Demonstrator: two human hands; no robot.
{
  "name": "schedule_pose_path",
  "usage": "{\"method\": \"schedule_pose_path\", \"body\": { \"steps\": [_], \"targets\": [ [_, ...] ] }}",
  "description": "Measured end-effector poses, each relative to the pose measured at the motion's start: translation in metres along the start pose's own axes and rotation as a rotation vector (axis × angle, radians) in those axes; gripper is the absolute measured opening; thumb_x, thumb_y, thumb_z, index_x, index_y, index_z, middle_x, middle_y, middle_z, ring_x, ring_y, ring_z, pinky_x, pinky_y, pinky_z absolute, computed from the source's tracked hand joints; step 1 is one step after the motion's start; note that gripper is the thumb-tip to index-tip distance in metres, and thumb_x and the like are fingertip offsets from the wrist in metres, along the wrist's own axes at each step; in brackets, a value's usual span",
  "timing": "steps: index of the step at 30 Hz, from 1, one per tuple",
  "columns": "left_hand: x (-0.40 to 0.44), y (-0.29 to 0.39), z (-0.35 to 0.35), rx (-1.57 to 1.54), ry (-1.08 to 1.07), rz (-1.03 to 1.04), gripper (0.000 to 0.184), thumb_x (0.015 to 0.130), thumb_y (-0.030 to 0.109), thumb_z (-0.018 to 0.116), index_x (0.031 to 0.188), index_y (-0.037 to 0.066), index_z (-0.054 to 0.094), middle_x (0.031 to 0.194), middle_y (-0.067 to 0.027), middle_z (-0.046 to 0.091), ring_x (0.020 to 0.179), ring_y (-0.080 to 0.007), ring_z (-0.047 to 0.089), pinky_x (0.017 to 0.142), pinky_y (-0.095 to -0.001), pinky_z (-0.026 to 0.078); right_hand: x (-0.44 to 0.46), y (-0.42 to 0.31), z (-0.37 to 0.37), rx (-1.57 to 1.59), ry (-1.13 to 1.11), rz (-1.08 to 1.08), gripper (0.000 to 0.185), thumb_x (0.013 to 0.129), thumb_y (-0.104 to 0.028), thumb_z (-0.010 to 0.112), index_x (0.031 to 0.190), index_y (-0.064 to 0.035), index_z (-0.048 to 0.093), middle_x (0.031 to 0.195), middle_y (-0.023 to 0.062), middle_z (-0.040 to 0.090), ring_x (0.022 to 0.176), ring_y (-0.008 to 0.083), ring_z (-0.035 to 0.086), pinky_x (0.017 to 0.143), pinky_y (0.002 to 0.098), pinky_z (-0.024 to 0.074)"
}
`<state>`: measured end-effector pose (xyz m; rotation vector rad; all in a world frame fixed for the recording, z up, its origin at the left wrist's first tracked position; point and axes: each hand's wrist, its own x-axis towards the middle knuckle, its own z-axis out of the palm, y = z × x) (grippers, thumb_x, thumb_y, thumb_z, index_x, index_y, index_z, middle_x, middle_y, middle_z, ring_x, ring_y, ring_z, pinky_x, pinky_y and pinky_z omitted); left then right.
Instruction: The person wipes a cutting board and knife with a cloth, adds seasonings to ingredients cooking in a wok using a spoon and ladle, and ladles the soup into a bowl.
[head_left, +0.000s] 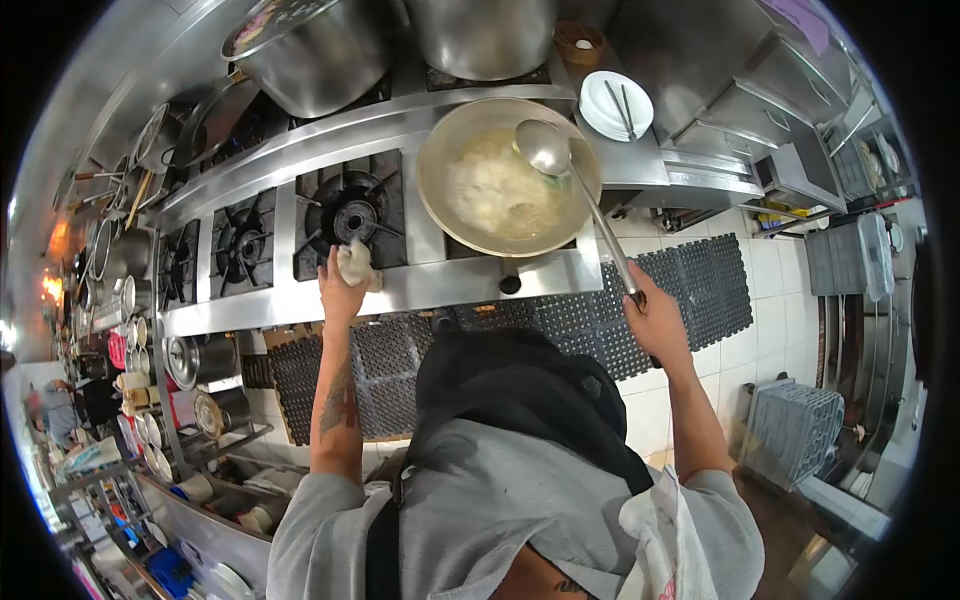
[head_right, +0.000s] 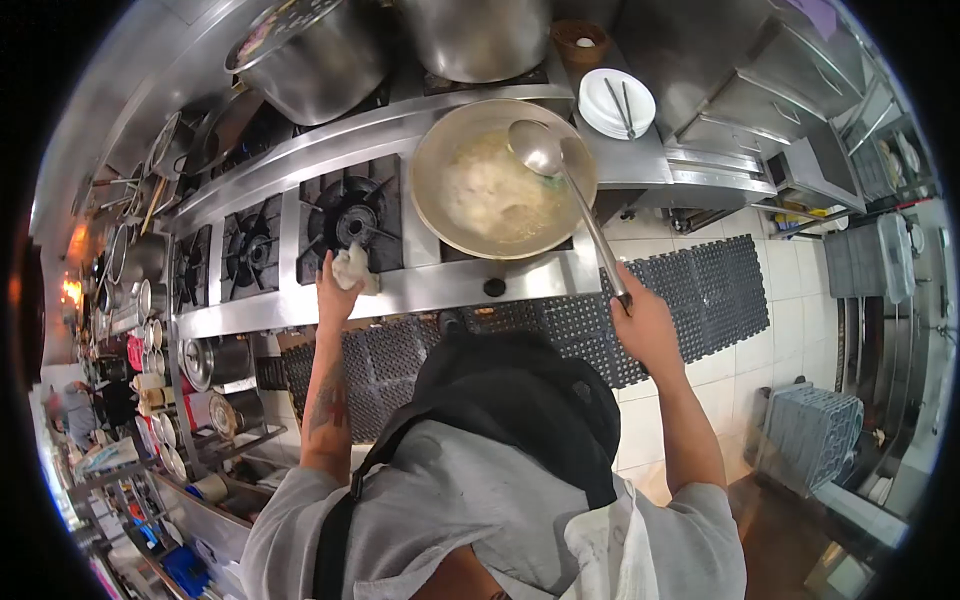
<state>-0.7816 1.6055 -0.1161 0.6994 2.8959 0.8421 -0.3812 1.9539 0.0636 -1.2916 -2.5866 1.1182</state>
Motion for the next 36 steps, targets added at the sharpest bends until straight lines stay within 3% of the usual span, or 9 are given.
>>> {"method": "schedule_pose_path", "body": {
  "steps": [6, 8, 11, 14, 18, 22, 28, 31, 36],
  "targets": [
    [-0.082, 0.100, 0.032, -0.209, -0.065, -0.113, 0.059, 0.079, 0.029, 0.082, 0.129, 0.005, 0.060, 0.116, -0.0215, 0.065, 0.091, -0.0331, 0.067, 0.085, -0.0428, 0.053, -0.013, 0.044, -0.025, 0.003, -0.173, -0.039, 0.055, 0.090, -0.011, 0.062, 0.143, -0.0034, 0.047, 0.081, 0.0206, 0.066, 0.072, 0.0303, 0.067, 0.066, 0.0405, 0.0522],
    [-0.104, 0.149, 0.049, -0.284, -0.144, -0.014, 0.058, 0.080, 0.031, 0.083, 0.128, 0.007, 0.062, 0.103, -0.0166, 0.069, 0.073, -0.0196, 0.066, 0.069, -0.0338, 0.055, -0.015, 0.039, -0.035, 0.248, -0.306, 0.128, 0.053, 0.093, -0.013, 0.061, 0.142, -0.0009, 0.047, 0.083, 0.0141, 0.065, 0.063, 0.0183, 0.062, 0.052, 0.0332, 0.0496],
    [-0.124, 0.242, 0.052, -0.437, -0.209, 0.105, 0.051, 0.078, 0.030, 0.083, 0.121, 0.008, 0.067, 0.102, -0.0188, 0.069, 0.074, -0.0254, 0.068, 0.074, -0.0373, 0.055, 0.008, 0.054, -0.042, 1.082, -0.630, 0.377, 0.049, 0.096, -0.007, 0.057, 0.142, 0.0056, 0.042, 0.085, 0.0075, 0.061, 0.053, 0.0097, 0.050, 0.043, 0.0253, 0.0419],
    [-0.107, 0.250, 0.091, -0.363, -0.116, 0.230, 0.045, 0.078, 0.026, 0.080, 0.117, 0.007, 0.068, 0.102, -0.0187, 0.071, 0.084, -0.0331, 0.070, 0.082, -0.0422, 0.054, 0.010, 0.053, -0.030, 1.064, -0.596, 0.285, 0.048, 0.098, -0.008, 0.056, 0.143, 0.0034, 0.043, 0.083, 0.0074, 0.060, 0.054, 0.0080, 0.049, 0.042, 0.0243, 0.0414],
    [-0.110, 0.245, 0.070, -0.284, -0.100, 0.253, 0.037, 0.080, 0.017, 0.075, 0.115, 0.006, 0.068, 0.099, -0.0182, 0.072, 0.093, -0.0355, 0.069, 0.085, -0.0425, 0.053, 0.010, 0.056, -0.002, -0.110, -0.048, -0.381, 0.055, 0.092, -0.015, 0.062, 0.143, -0.0048, 0.048, 0.088, 0.0163, 0.066, 0.066, 0.0248, 0.061, 0.066, 0.0351, 0.0525],
    [-0.109, 0.232, 0.058, -0.270, -0.220, 0.143, 0.055, 0.076, 0.027, 0.082, 0.125, 0.009, 0.063, 0.111, -0.0192, 0.070, 0.100, -0.0364, 0.068, 0.088, -0.0442, 0.053, 0.039, 0.032, -0.006, -0.296, 0.063, -0.331, 0.059, 0.086, -0.013, 0.060, 0.143, -0.0042, 0.047, 0.107, 0.0280, 0.067, 0.096, 0.0445, 0.064, 0.088, 0.0512, 0.0506],
    [-0.150, 0.212, 0.025, -0.318, -0.129, 0.109, 0.091, 0.067, 0.033, 0.090, 0.146, 0.016, 0.047, 0.133, -0.0196, 0.052, 0.113, -0.0376, 0.061, 0.089, -0.0450, 0.054, 0.072, 0.050, 0.029, -0.293, 0.170, -0.441, 0.058, 0.087, -0.011, 0.061, 0.142, -0.0011, 0.048, 0.087, 0.0230, 0.069, 0.078, 0.0373, 0.069, 0.071, 0.0488, 0.0550],
    [-0.172, 0.183, 0.018, -0.301, -0.113, 0.059, 0.086, 0.069, 0.033, 0.088, 0.144, 0.015, 0.050, 0.126, -0.0195, 0.055, 0.113, -0.0371, 0.059, 0.093, -0.0444, 0.051, 0.055, 0.048, 0.035, 0.648, -0.312, 0.065, 0.054, 0.095, -0.010, 0.059, 0.145, -0.0005, 0.042, 0.080, 0.0076, 0.062, 0.056, 0.0095, 0.054, 0.041, 0.0254, 0.0429],
    [-0.211, 0.111, 0.040, -0.226, -0.112, -0.115, 0.079, 0.072, 0.029, 0.086, 0.141, 0.012, 0.051, 0.124, -0.0191, 0.055, 0.112, -0.0380, 0.058, 0.094, -0.0448, 0.050, 0.060, 0.054, -0.004, 1.297, -0.651, 0.391, 0.042, 0.096, -0.009, 0.059, 0.136, -0.0004, 0.049, 0.082, 0.0077, 0.063, 0.052, 0.0112, 0.053, 0.043, 0.0273, 0.0445]
  ]
}}
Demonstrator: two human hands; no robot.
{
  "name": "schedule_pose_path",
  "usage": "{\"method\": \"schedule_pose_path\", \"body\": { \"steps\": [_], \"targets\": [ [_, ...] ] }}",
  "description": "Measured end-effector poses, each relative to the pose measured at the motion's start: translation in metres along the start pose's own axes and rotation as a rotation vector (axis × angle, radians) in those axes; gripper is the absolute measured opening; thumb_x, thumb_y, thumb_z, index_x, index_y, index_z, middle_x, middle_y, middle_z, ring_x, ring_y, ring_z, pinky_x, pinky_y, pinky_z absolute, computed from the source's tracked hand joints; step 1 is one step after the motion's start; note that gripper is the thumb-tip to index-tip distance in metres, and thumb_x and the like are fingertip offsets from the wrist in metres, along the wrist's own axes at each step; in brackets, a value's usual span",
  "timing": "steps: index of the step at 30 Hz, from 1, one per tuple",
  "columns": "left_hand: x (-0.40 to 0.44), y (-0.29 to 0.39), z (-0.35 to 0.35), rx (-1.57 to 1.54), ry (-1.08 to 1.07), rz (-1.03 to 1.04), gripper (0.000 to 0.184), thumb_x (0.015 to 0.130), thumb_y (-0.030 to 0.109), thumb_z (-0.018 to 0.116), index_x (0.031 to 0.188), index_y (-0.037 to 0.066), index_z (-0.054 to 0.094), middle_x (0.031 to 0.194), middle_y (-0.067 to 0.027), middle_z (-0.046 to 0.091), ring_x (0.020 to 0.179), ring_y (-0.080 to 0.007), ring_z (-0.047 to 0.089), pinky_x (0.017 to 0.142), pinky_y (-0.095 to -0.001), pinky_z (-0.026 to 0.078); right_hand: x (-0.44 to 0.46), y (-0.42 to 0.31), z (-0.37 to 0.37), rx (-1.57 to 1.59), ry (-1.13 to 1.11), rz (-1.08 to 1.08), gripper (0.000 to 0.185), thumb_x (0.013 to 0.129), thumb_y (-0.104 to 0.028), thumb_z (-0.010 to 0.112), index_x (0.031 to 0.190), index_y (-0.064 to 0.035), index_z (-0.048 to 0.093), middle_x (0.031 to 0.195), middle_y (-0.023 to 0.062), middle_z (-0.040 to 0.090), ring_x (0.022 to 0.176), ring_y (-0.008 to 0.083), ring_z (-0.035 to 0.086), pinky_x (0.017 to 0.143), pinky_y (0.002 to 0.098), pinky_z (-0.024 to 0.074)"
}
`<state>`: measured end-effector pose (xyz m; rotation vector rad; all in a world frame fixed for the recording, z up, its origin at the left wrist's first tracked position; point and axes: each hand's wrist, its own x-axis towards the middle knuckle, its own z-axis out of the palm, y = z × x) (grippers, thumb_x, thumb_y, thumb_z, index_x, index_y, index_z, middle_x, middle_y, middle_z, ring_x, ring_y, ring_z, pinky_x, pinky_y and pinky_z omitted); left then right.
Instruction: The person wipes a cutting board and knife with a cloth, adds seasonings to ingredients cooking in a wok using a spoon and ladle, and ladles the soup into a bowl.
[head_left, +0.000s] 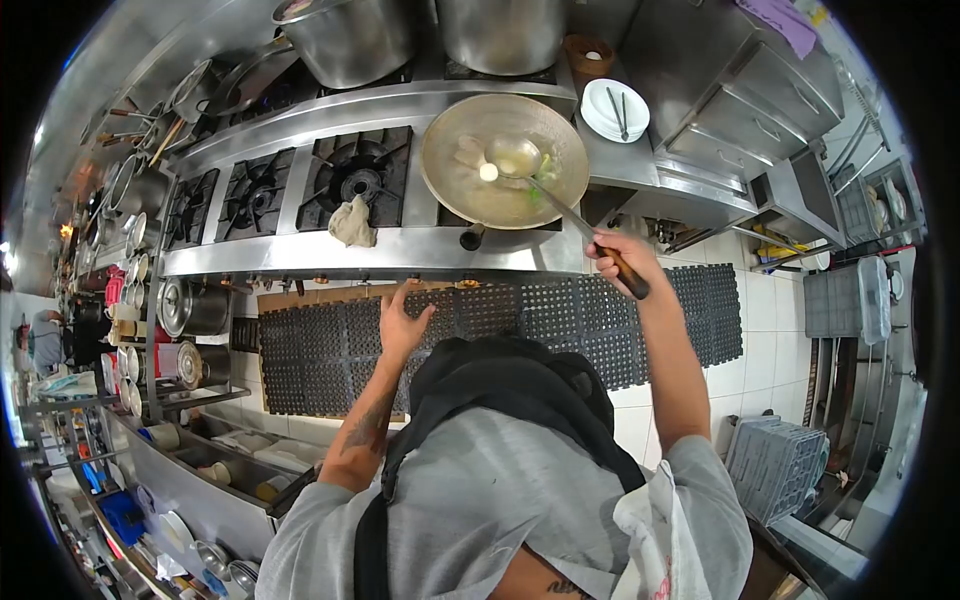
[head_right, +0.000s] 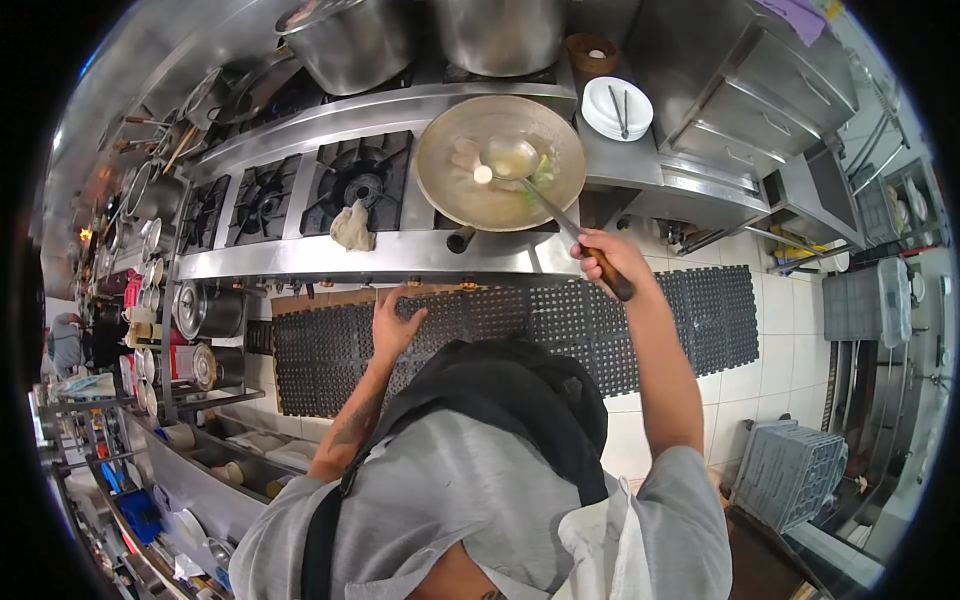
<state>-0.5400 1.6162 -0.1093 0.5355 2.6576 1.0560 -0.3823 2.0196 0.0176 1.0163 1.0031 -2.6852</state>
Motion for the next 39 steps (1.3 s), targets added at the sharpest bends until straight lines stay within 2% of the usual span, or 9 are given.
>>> {"method": "schedule_pose_path", "body": {
  "steps": [2, 6, 7, 11, 15, 18, 25, 36, 39],
  "targets": [
    [-0.015, -0.053, 0.018, 0.134, 0.062, 0.043, 0.070, 0.075, 0.029, 0.083, 0.136, 0.009, 0.056, 0.121, -0.0218, 0.060, 0.112, -0.0397, 0.057, 0.095, -0.0459, 0.049, -0.022, -0.010, 0.018, -0.555, 0.097, -0.141, 0.048, 0.096, -0.012, 0.060, 0.139, 0.0011, 0.047, 0.082, 0.0072, 0.063, 0.059, 0.0089, 0.056, 0.043, 0.0256, 0.0438],
    [-0.056, -0.167, 0.051, 0.256, -0.117, -0.173, 0.065, 0.076, 0.040, 0.077, 0.128, 0.004, 0.061, 0.117, -0.0266, 0.065, 0.114, -0.0420, 0.059, 0.098, -0.0457, 0.049, -0.059, -0.004, 0.051, -1.833, 0.463, -0.641, 0.061, 0.089, -0.011, 0.062, 0.147, -0.0042, 0.043, 0.090, 0.0205, 0.067, 0.078, 0.0358, 0.067, 0.070, 0.0451, 0.0551],
    [-0.068, -0.184, 0.052, 0.274, -0.200, -0.299, 0.066, 0.076, 0.043, 0.075, 0.126, 0.002, 0.062, 0.117, -0.0275, 0.065, 0.115, -0.0420, 0.060, 0.098, -0.0455, 0.049, -0.069, -0.003, 0.065, -1.789, 0.525, -0.612, 0.061, 0.087, -0.010, 0.060, 0.146, -0.0096, 0.046, 0.094, 0.0250, 0.066, 0.090, 0.0443, 0.063, 0.084, 0.0497, 0.0505],
    [-0.114, -0.223, 0.049, 0.263, -0.408, -0.627, 0.067, 0.076, 0.044, 0.074, 0.124, 0.000, 0.063, 0.122, -0.0262, 0.065, 0.116, -0.0381, 0.063, 0.097, -0.0447, 0.051, -0.067, 0.007, 0.045, -1.314, 0.460, -0.549, 0.060, 0.087, -0.010, 0.061, 0.146, -0.0128, 0.048, 0.094, 0.0242, 0.067, 0.086, 0.0423, 0.064, 0.080, 0.0488, 0.0495],
    [-0.143, -0.233, 0.054, 0.308, -0.272, -0.553, 0.069, 0.076, 0.047, 0.076, 0.126, 0.001, 0.063, 0.113, -0.0238, 0.069, 0.111, -0.0364, 0.066, 0.096, -0.0421, 0.051, -0.028, 0.029, 0.014, -1.577, 0.542, -0.815, 0.061, 0.089, -0.014, 0.064, 0.148, -0.0176, 0.047, 0.082, 0.0187, 0.060, 0.073, 0.0303, 0.060, 0.075, 0.0392, 0.0490],
    [-0.146, -0.235, 0.061, 0.259, -0.245, -0.561, 0.073, 0.076, 0.049, 0.077, 0.128, 0.000, 0.061, 0.108, -0.0227, 0.071, 0.109, -0.0363, 0.067, 0.094, -0.0420, 0.052, -0.024, 0.012, 0.018, -1.466, 0.520, -0.470, 0.061, 0.088, -0.014, 0.064, 0.147, -0.0177, 0.048, 0.081, 0.0181, 0.060, 0.075, 0.0312, 0.061, 0.077, 0.0395, 0.0494],
    [-0.143, -0.146, 0.053, -0.031, -0.193, -0.654, 0.060, 0.082, 0.038, 0.076, 0.125, -0.002, 0.062, 0.086, -0.0187, 0.069, 0.078, -0.0294, 0.069, 0.073, -0.0370, 0.053, 0.004, -0.014, 0.009, -1.505, 0.327, -0.487, 0.061, 0.087, -0.012, 0.064, 0.146, -0.0152, 0.049, 0.090, 0.0196, 0.065, 0.081, 0.0352, 0.064, 0.080, 0.0413, 0.0501],
    [-0.201, -0.224, 0.067, 0.065, -0.162, -0.659, 0.069, 0.077, 0.045, 0.076, 0.126, -0.002, 0.062, 0.116, -0.0261, 0.068, 0.113, -0.0371, 0.064, 0.095, -0.0401, 0.051, -0.010, -0.004, 0.017, -1.775, 0.315, -0.629, 0.058, 0.088, -0.008, 0.061, 0.144, -0.0121, 0.048, 0.107, 0.0241, 0.065, 0.096, 0.0426, 0.063, 0.087, 0.0493, 0.0500],
    [-0.208, -0.255, 0.064, 0.312, -0.280, -0.362, 0.068, 0.077, 0.043, 0.076, 0.125, -0.004, 0.062, 0.117, -0.0258, 0.067, 0.113, -0.0365, 0.064, 0.095, -0.0392, 0.051, -0.027, 0.007, 0.028, -1.758, 0.359, -0.641, 0.058, 0.088, -0.009, 0.061, 0.145, -0.0135, 0.048, 0.101, 0.0240, 0.065, 0.092, 0.0428, 0.063, 0.084, 0.0501, 0.0498]
  ]
}}
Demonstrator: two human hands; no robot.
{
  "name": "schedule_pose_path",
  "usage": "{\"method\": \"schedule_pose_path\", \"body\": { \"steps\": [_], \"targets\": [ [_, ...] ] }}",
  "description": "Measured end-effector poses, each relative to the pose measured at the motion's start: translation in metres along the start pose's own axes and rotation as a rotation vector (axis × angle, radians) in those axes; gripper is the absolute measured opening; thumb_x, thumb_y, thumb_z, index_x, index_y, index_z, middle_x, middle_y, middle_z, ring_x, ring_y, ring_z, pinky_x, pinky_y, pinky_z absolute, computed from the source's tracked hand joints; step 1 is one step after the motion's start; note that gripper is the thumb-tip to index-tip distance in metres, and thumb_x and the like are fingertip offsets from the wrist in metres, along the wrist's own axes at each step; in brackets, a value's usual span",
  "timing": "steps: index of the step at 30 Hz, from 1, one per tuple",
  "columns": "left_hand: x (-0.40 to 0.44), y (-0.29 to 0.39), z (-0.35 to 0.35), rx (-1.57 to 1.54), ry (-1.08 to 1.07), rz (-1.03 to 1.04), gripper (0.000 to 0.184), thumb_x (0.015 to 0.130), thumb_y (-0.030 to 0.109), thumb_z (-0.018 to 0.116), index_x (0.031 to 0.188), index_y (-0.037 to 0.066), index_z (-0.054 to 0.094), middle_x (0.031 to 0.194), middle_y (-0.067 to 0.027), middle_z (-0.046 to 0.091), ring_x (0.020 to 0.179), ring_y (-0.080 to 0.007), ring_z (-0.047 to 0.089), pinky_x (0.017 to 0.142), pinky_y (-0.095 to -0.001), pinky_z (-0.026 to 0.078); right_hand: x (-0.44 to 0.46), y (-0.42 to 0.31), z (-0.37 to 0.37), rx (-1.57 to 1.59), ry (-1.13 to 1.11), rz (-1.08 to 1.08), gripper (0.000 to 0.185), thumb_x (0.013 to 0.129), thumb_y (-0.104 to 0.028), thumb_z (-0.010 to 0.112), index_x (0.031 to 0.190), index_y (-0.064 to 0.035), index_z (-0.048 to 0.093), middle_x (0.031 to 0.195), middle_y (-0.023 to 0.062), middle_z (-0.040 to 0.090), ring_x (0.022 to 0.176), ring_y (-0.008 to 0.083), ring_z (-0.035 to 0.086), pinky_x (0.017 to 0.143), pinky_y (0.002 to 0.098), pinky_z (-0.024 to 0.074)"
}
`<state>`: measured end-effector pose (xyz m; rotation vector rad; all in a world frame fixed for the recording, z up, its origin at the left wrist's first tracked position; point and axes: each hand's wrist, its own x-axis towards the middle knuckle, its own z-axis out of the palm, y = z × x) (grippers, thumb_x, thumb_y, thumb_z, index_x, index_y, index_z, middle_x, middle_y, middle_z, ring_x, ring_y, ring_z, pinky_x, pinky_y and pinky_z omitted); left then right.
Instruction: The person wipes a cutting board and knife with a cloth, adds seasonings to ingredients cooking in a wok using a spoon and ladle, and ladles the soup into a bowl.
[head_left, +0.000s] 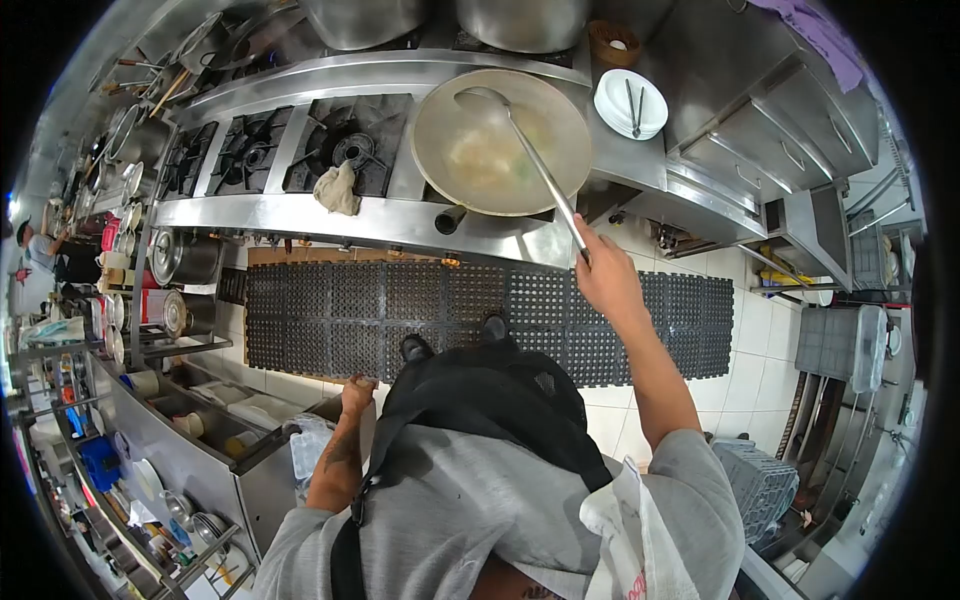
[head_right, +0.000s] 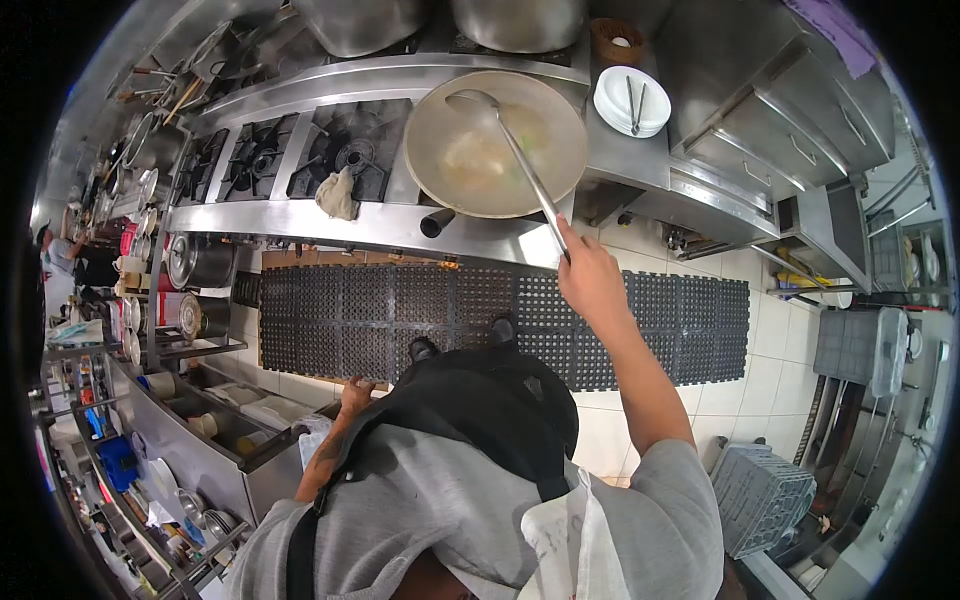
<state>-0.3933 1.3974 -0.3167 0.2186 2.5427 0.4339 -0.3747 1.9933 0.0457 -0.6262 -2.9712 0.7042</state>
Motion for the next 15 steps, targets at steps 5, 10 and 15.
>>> {"method": "schedule_pose_path", "body": {
  "steps": [5, 10, 15],
  "targets": [
    [0.011, 0.010, -0.021, -0.295, -0.041, -0.210, 0.064, 0.079, 0.036, 0.076, 0.125, -0.005, 0.060, 0.098, -0.0229, 0.071, 0.092, -0.0333, 0.070, 0.086, -0.0387, 0.054, -0.030, -0.020, 0.010, 0.029, -0.049, 0.003, 0.060, 0.087, -0.009, 0.062, 0.145, -0.0128, 0.047, 0.100, 0.0236, 0.064, 0.091, 0.0431, 0.063, 0.082, 0.0509, 0.0501],
    [0.030, 0.001, -0.033, -0.239, 0.096, -0.132, 0.063, 0.078, 0.034, 0.076, 0.124, -0.006, 0.060, 0.089, -0.0216, 0.072, 0.085, -0.0320, 0.072, 0.079, -0.0387, 0.055, -0.038, -0.038, 0.017, 0.025, -0.004, 0.002, 0.059, 0.088, -0.009, 0.062, 0.145, -0.0136, 0.048, 0.095, 0.0215, 0.064, 0.082, 0.0419, 0.064, 0.078, 0.0477, 0.0527],
    [0.074, -0.073, -0.009, 0.089, 0.251, 0.381, 0.069, 0.079, 0.043, 0.075, 0.127, -0.003, 0.059, 0.083, -0.0184, 0.073, 0.083, -0.0294, 0.072, 0.078, -0.0374, 0.055, -0.039, -0.040, 0.004, 0.810, -0.143, 0.479, 0.058, 0.091, -0.009, 0.063, 0.145, -0.0124, 0.045, 0.076, 0.0129, 0.057, 0.067, 0.0227, 0.061, 0.067, 0.0361, 0.0511]
  ]
}}
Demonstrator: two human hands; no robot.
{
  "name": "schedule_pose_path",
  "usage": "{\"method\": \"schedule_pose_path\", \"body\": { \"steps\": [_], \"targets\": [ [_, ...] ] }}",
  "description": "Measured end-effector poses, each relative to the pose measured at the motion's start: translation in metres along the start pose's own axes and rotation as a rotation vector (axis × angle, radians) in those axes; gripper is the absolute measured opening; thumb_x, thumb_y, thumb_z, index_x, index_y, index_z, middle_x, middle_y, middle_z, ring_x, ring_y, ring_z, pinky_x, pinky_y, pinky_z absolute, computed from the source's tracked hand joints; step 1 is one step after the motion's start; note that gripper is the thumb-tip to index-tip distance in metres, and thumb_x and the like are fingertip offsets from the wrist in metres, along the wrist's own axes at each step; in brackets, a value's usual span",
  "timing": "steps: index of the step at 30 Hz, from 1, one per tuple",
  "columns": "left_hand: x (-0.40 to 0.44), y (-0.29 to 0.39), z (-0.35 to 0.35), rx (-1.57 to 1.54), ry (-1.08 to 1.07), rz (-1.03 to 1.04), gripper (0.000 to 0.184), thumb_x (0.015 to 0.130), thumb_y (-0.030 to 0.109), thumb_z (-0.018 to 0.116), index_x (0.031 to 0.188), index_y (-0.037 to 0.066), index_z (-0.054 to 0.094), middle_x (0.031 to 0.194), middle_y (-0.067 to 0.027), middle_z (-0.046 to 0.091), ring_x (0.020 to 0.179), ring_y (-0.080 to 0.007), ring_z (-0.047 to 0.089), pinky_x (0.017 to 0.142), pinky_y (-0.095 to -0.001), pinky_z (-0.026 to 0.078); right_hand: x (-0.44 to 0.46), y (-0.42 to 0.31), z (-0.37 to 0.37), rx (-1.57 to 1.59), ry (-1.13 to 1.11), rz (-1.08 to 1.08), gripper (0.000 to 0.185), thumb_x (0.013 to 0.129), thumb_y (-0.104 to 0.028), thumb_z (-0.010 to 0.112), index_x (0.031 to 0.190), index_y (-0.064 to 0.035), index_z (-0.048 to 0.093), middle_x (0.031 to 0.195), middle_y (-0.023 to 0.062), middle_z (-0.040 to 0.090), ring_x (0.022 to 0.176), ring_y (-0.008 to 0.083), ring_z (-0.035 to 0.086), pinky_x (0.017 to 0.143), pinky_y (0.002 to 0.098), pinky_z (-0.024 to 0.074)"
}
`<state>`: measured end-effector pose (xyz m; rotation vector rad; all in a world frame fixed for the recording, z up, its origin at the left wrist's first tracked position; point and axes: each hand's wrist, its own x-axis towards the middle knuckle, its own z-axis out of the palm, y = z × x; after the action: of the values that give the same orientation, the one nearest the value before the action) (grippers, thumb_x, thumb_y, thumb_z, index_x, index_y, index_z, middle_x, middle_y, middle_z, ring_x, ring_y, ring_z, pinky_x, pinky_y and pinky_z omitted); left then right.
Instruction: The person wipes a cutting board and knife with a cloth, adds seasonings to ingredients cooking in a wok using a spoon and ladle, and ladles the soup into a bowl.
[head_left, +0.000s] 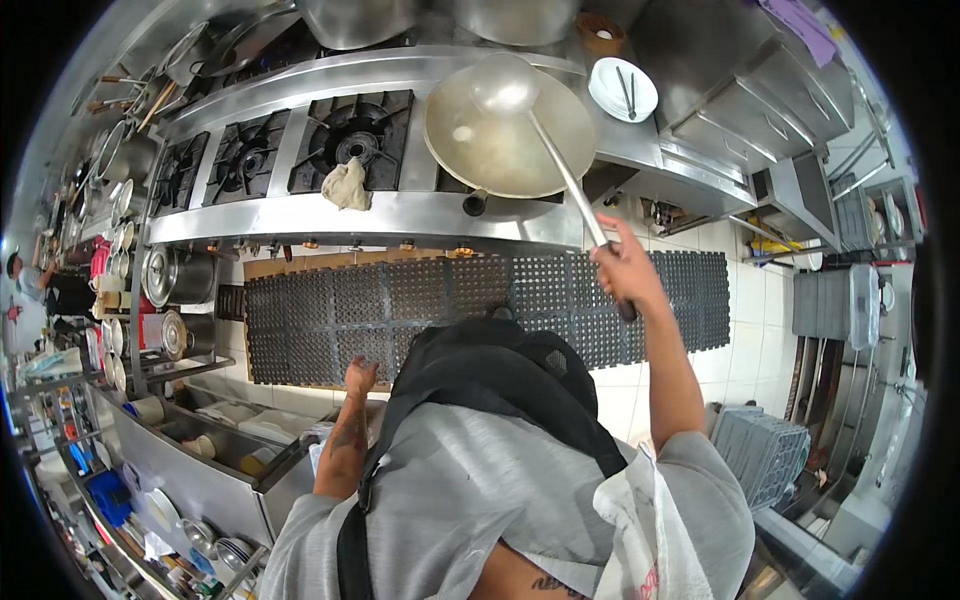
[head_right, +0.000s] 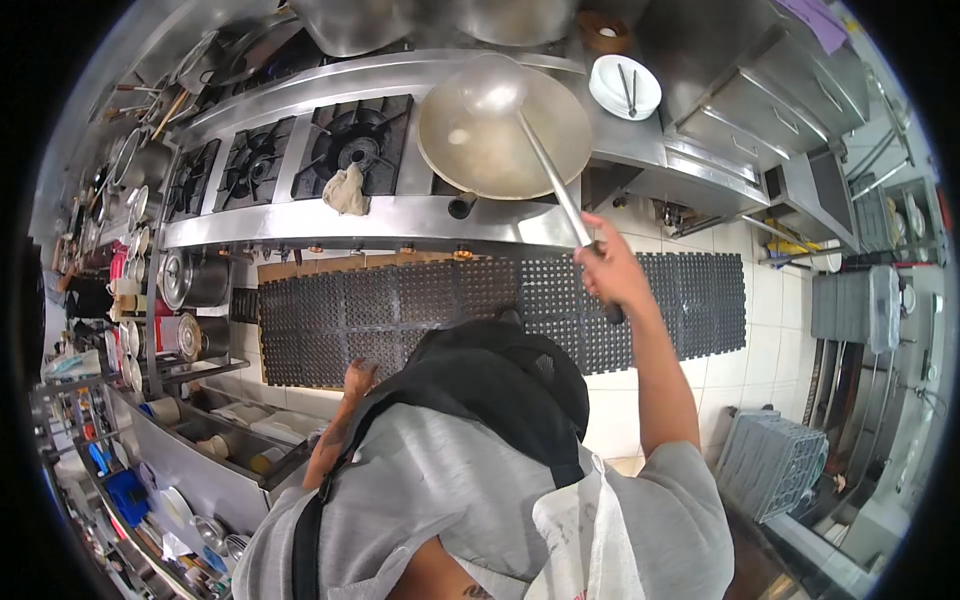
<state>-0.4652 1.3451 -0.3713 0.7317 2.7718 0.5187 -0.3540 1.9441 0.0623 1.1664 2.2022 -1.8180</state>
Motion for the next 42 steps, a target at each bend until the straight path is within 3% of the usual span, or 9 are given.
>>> {"method": "schedule_pose_path", "body": {
  "steps": [3, 10, 18, 20, 22, 26, 27, 35, 42],
  "targets": [
    [0.012, 0.045, -0.053, -0.332, -0.222, -0.526, 0.071, 0.080, 0.045, 0.075, 0.130, -0.002, 0.056, 0.073, -0.0132, 0.072, 0.077, -0.0254, 0.073, 0.074, -0.0356, 0.055, 0.021, 0.029, 0.004, -0.369, 0.200, -0.218, 0.058, 0.089, -0.009, 0.061, 0.144, -0.0118, 0.044, 0.087, 0.0212, 0.064, 0.077, 0.0369, 0.065, 0.075, 0.0451, 0.0522],
    [0.007, 0.009, -0.029, -0.420, -0.225, -0.565, 0.064, 0.086, 0.044, 0.070, 0.129, -0.001, 0.056, 0.064, -0.0082, 0.069, 0.059, -0.0212, 0.069, 0.061, -0.0348, 0.054, 0.044, 0.061, 0.023, -0.773, 0.517, -0.391, 0.061, 0.086, -0.007, 0.061, 0.145, -0.0056, 0.043, 0.099, 0.0284, 0.066, 0.092, 0.0479, 0.063, 0.086, 0.0544, 0.0497],
    [-0.010, 0.020, -0.041, -0.379, -0.206, -0.526, 0.070, 0.085, 0.045, 0.073, 0.133, -0.002, 0.054, 0.063, -0.0067, 0.068, 0.059, -0.0200, 0.068, 0.061, -0.0340, 0.054, 0.011, 0.039, 0.026, 0.363, 0.006, 0.074, 0.056, 0.093, -0.011, 0.062, 0.144, 0.0002, 0.042, 0.077, 0.0141, 0.063, 0.058, 0.0143, 0.061, 0.049, 0.0329, 0.0475],
    [-0.010, -0.010, -0.006, -0.304, -0.121, -0.421, 0.070, 0.085, 0.045, 0.073, 0.133, -0.002, 0.054, 0.067, -0.0090, 0.069, 0.064, -0.0218, 0.070, 0.066, -0.0342, 0.054, 0.006, 0.040, 0.029, 0.093, 0.071, 0.009, 0.059, 0.092, -0.010, 0.064, 0.147, -0.0065, 0.043, 0.071, 0.0050, 0.060, 0.056, 0.0111, 0.056, 0.044, 0.0285, 0.0440],
    [-0.017, -0.009, -0.002, -0.230, -0.040, -0.331, 0.071, 0.085, 0.045, 0.073, 0.133, -0.002, 0.054, 0.070, -0.0112, 0.070, 0.070, -0.0236, 0.072, 0.071, -0.0345, 0.055, 0.004, 0.054, 0.025, -0.850, 0.447, -0.510, 0.055, 0.092, -0.006, 0.062, 0.145, -0.0081, 0.047, 0.075, 0.0057, 0.064, 0.056, 0.0135, 0.056, 0.050, 0.0329, 0.0485],
    [-0.008, 0.011, -0.027, -0.396, -0.314, -0.597, 0.071, 0.083, 0.048, 0.074, 0.130, -0.002, 0.055, 0.072, -0.0121, 0.071, 0.079, -0.0265, 0.072, 0.078, -0.0342, 0.054, -0.015, 0.010, -0.008, -0.061, 0.185, 0.104, 0.055, 0.091, -0.013, 0.060, 0.145, -0.0106, 0.047, 0.110, 0.0216, 0.069, 0.103, 0.0429, 0.064, 0.091, 0.0478, 0.0506],
    [-0.013, -0.003, -0.005, -0.271, -0.174, -0.476, 0.070, 0.082, 0.047, 0.074, 0.129, -0.002, 0.056, 0.070, -0.0106, 0.071, 0.078, -0.0260, 0.072, 0.077, -0.0343, 0.054, 0.031, 0.079, -0.039, -0.647, 0.440, -0.540, 0.056, 0.091, -0.012, 0.060, 0.145, -0.0156, 0.047, 0.108, 0.0202, 0.068, 0.098, 0.0401, 0.066, 0.085, 0.0488, 0.0533],
    [-0.009, 0.044, -0.051, -0.348, -0.274, -0.557, 0.072, 0.081, 0.046, 0.075, 0.131, -0.003, 0.055, 0.097, -0.0204, 0.072, 0.082, -0.0306, 0.072, 0.079, -0.0366, 0.054, -0.009, 0.035, -0.006, -0.857, 0.548, -0.115, 0.051, 0.090, -0.013, 0.060, 0.141, -0.0211, 0.054, 0.109, 0.0225, 0.069, 0.097, 0.0390, 0.067, 0.086, 0.0494, 0.0532],
    [-0.022, -0.022, 0.001, 0.004, -0.019, 0.196, 0.069, 0.082, 0.041, 0.075, 0.131, -0.003, 0.054, 0.100, -0.0236, 0.069, 0.068, -0.0263, 0.072, 0.066, -0.0359, 0.055, -0.002, 0.073, -0.014, -0.533, 0.435, -0.106, 0.051, 0.088, -0.009, 0.064, 0.138, -0.0187, 0.059, 0.089, 0.0179, 0.069, 0.076, 0.0288, 0.066, 0.073, 0.0404, 0.0514]
  ]
}}
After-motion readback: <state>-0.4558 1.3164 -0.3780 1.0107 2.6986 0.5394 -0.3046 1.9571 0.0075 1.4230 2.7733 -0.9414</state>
